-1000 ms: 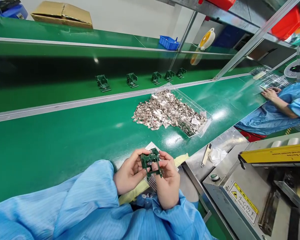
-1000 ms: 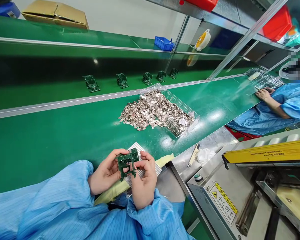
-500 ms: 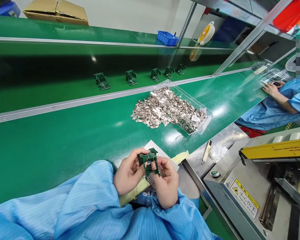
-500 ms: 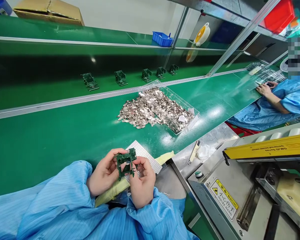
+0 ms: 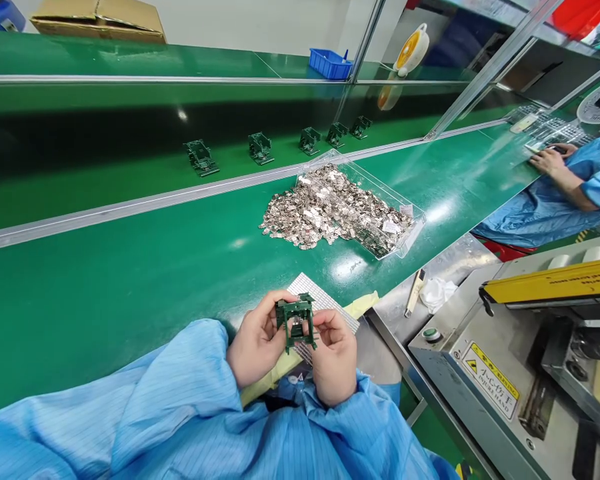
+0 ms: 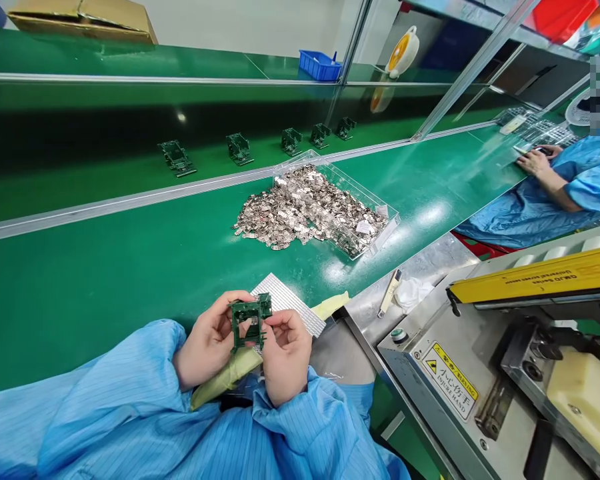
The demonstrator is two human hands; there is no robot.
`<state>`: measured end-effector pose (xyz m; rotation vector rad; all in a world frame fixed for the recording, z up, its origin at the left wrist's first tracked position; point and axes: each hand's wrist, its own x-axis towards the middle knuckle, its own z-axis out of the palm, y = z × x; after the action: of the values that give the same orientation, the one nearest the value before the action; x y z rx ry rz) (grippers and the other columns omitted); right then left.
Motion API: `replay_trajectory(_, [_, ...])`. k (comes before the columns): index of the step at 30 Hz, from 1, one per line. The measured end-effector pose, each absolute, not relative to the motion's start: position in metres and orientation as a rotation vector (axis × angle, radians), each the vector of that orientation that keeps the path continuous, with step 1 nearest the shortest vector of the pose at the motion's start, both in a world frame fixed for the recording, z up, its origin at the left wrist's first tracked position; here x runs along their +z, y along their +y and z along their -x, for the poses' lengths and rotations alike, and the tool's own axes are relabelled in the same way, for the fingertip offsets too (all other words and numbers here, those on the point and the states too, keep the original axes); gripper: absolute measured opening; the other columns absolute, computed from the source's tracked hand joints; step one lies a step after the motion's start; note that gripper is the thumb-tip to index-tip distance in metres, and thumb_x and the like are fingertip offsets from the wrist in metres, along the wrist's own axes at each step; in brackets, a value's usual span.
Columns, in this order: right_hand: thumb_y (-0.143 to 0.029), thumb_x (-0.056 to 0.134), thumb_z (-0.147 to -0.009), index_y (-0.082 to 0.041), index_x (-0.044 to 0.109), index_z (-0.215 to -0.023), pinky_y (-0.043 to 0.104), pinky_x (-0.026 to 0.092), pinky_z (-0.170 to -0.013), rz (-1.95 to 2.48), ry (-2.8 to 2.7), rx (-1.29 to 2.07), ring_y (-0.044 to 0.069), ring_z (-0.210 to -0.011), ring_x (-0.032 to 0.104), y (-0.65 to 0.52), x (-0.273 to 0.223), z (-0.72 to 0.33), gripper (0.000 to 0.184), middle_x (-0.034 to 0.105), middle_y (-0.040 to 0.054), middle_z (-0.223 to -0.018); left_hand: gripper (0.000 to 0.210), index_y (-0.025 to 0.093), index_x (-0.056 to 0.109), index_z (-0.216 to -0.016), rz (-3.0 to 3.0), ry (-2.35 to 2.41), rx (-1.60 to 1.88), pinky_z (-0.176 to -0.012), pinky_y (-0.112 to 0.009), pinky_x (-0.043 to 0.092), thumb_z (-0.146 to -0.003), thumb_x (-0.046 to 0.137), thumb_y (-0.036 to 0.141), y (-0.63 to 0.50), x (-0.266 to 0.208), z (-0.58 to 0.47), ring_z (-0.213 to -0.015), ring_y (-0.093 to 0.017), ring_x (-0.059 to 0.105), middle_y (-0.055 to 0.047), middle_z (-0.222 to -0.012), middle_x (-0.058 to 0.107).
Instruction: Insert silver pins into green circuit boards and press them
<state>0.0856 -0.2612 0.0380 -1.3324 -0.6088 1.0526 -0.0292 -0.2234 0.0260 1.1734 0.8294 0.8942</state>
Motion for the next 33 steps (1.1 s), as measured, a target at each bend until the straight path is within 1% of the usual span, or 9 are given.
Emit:
replay_trajectory(7, [-0.031,0.071,-0.065,-0.022,0.053,-0.066,0.023,0.046,-0.045,1.325,-0.577,1.047,0.013,-0.049,0.053,-0.272,0.04,-0.084,0.02,0.06,-0.0016,-0.056,0.028,0.02,0.052,-0.102,-1.153,0.794,0.866,-0.057,-0.022,0.05,-0.078,0.066,0.024,-0.228,0.031,0.027,-0.062,-0.011,0.055,0.0,-0.081,0.056])
replay_trajectory(12, [-0.032,0.073,-0.066,-0.021,0.053,-0.067,0.024,0.048,-0.046,1.289,-0.537,1.053,0.012,-0.048,0.053,-0.283,0.04,-0.087,0.022,0.058,-0.0022,-0.058,0.032,0.022,0.054,-0.105,-1.206,0.815,0.834,-0.061,-0.021,0.053,-0.076,0.069,0.021,-0.237,0.03,0.022,-0.069,-0.012,0.057,0.0,-0.083,0.057])
replay_trajectory(15, [-0.033,0.073,-0.07,-0.02,0.057,-0.076,0.025,0.05,-0.053,1.298,-0.551,1.021,0.013,-0.056,0.057,-0.297,0.036,-0.099,0.021,0.06,-0.0013,-0.065,0.031,0.023,0.052,-0.109,-1.208,0.771,0.778,-0.062,-0.021,0.055,-0.081,0.066,0.026,-0.241,0.029,0.019,-0.073,-0.012,0.06,-0.001,-0.089,0.059])
replay_trajectory(19, [-0.04,0.068,-0.079,-0.018,0.062,-0.091,0.028,0.051,-0.066,1.416,-0.527,0.791,0.015,-0.071,0.06,-0.318,0.008,-0.132,0.025,0.066,0.0045,-0.082,0.036,0.023,0.047,-0.112,-1.14,0.746,0.779,-0.063,-0.024,0.058,-0.082,0.066,0.034,-0.23,0.03,0.013,-0.071,-0.013,0.064,-0.002,-0.094,0.06])
replay_trajectory(21, [-0.047,0.068,-0.078,-0.017,0.065,-0.088,0.028,0.051,-0.063,1.494,-0.468,0.78,0.016,-0.068,0.059,-0.324,-0.01,-0.148,0.032,0.066,0.0057,-0.08,0.042,0.022,0.045,-0.112,-1.109,0.751,0.813,-0.064,-0.025,0.059,-0.08,0.069,0.037,-0.221,0.03,0.005,-0.07,-0.013,0.065,-0.003,-0.093,0.061])
replay_trajectory(23, [-0.051,0.068,-0.077,-0.016,0.067,-0.085,0.028,0.049,-0.061,1.525,-0.477,0.858,0.016,-0.067,0.058,-0.324,-0.024,-0.157,0.036,0.067,0.006,-0.078,0.045,0.021,0.044,-0.11,-1.099,0.752,0.821,-0.067,-0.027,0.06,-0.078,0.07,0.039,-0.211,0.028,-0.009,-0.076,-0.015,0.066,-0.004,-0.095,0.062])
replay_trajectory(27, [-0.048,0.064,-0.081,-0.016,0.068,-0.083,0.027,0.048,-0.064,1.439,-0.649,0.938,0.016,-0.066,0.057,-0.311,-0.032,-0.157,0.032,0.065,0.003,-0.072,0.052,0.021,0.041,-0.112,-1.116,0.722,0.823,-0.07,-0.03,0.06,-0.076,0.07,0.043,-0.2,0.02,-0.036,-0.09,-0.02,0.066,-0.008,-0.108,0.06])
replay_trajectory(30, [-0.043,0.059,-0.086,-0.016,0.065,-0.075,0.026,0.045,-0.059,1.463,-0.757,0.869,0.014,-0.06,0.054,-0.304,-0.036,-0.154,0.03,0.059,0.0007,-0.062,0.052,0.021,0.04,-0.114,-1.135,0.692,0.839,-0.068,-0.029,0.06,-0.078,0.069,0.043,-0.198,0.013,-0.043,-0.084,-0.018,0.067,-0.008,-0.107,0.06])
replay_trajectory(33, [-0.041,0.047,-0.092,-0.016,0.063,-0.077,0.027,0.045,-0.058,1.541,-0.912,0.746,0.015,-0.06,0.054,-0.305,-0.048,-0.155,0.033,0.059,0.0019,-0.062,0.048,0.021,0.04,-0.115,-1.125,0.689,0.848,-0.069,-0.027,0.059,-0.08,0.069,0.038,-0.197,0.011,-0.042,-0.076,-0.015,0.067,-0.004,-0.098,0.061])
